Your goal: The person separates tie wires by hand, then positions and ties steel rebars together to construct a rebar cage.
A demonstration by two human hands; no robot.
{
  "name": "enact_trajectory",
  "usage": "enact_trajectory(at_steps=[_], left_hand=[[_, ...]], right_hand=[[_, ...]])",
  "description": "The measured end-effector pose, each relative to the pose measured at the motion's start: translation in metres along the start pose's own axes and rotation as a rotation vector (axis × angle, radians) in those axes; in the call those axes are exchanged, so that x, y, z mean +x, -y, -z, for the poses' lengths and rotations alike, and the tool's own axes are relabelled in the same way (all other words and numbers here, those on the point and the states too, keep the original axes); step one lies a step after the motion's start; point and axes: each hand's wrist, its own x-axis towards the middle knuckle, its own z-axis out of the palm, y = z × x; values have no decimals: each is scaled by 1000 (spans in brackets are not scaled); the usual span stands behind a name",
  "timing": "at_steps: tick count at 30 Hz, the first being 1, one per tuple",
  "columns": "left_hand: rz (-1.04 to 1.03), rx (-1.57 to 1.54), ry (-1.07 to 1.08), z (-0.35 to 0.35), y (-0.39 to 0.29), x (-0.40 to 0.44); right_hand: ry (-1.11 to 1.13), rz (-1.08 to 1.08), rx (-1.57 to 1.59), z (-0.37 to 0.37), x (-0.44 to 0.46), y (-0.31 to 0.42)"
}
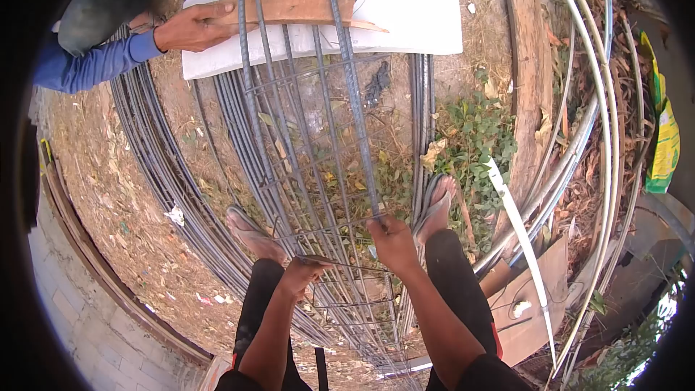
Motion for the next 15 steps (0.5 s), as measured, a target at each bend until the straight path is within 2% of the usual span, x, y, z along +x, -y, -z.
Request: enact_trajectory(at_steps=[4, 15], left_hand=[[-3, 13, 19, -3, -12, -7], [-26, 41, -19, 7, 6, 9]], right_hand=[[-18, -9, -33, -1, 0, 1], [11, -22, -32, -4, 3, 2]])
